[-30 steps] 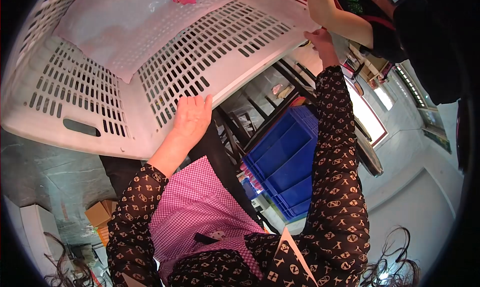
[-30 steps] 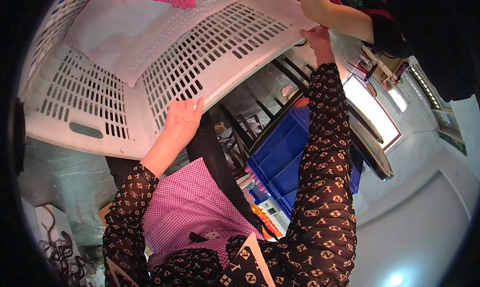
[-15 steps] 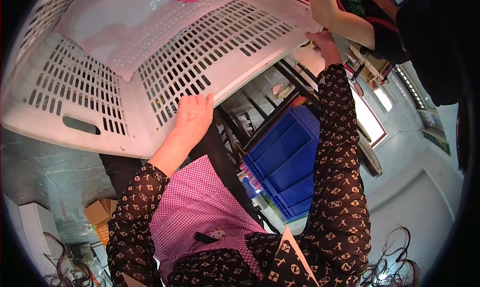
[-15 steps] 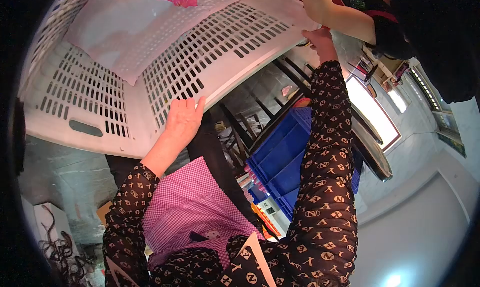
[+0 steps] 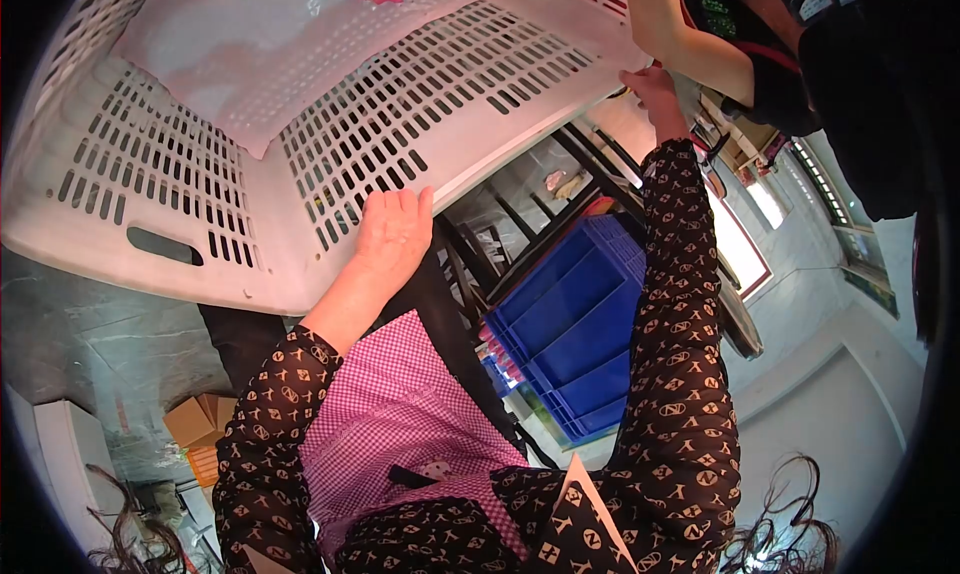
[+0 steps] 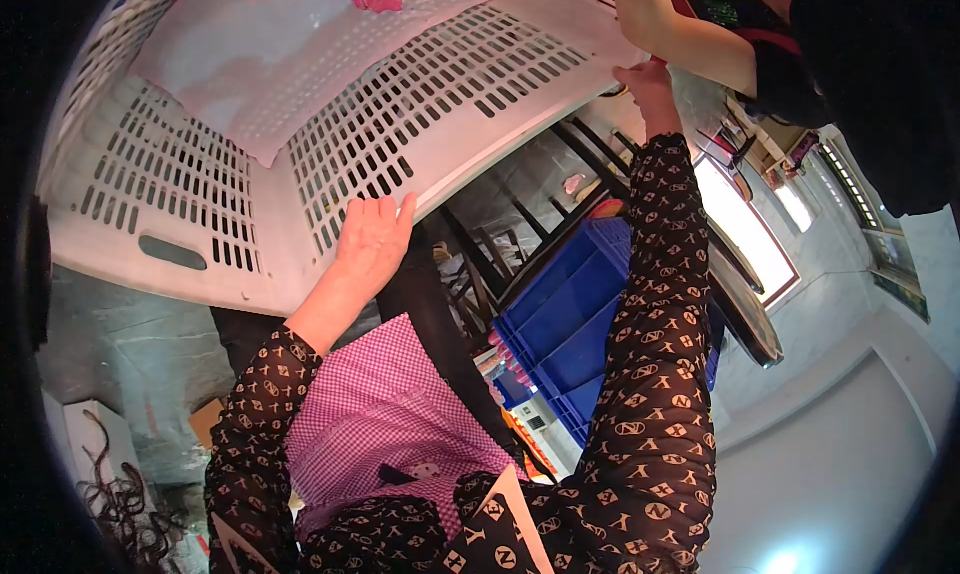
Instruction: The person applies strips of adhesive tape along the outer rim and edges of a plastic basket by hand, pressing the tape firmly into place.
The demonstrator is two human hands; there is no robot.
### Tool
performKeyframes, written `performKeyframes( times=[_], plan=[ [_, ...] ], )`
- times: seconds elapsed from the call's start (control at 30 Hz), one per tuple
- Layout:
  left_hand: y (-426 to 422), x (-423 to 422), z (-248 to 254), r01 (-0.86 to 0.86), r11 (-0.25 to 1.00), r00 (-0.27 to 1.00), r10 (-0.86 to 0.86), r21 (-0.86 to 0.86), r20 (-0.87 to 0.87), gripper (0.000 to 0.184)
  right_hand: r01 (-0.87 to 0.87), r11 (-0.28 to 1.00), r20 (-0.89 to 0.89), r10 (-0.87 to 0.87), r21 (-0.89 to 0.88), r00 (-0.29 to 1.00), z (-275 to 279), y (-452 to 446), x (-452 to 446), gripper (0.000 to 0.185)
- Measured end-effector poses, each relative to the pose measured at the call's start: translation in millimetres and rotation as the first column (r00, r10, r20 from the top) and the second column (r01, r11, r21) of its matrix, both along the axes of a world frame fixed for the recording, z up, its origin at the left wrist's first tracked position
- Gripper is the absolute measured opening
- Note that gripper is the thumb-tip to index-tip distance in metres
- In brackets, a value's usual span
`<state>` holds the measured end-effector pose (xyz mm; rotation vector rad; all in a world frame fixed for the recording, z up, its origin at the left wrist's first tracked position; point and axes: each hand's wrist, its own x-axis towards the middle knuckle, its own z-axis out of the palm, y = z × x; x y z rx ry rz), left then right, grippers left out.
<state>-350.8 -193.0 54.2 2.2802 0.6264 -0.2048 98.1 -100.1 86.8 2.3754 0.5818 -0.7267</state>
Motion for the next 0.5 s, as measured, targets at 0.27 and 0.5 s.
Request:
performKeyframes(
  times=[0.27,0.5],
  plan=[
    [-3.4,0.4,-1.1,0.027,0.999,1.000,-0.027,0.043,-0.008,0.039,-0.073,0.997,-0.017,0.073,0.032,0.997,-3.7,-10.8,11.3,0.035],
    [-1.6,0.2,0.3,-0.023,0.999,1.000,0.023,-0.023,0.019,0.044,-0.007,0.982,-0.009,0.009,0.189,1.000,-1.9,-13.2,3.0,0.031]
  ],
)
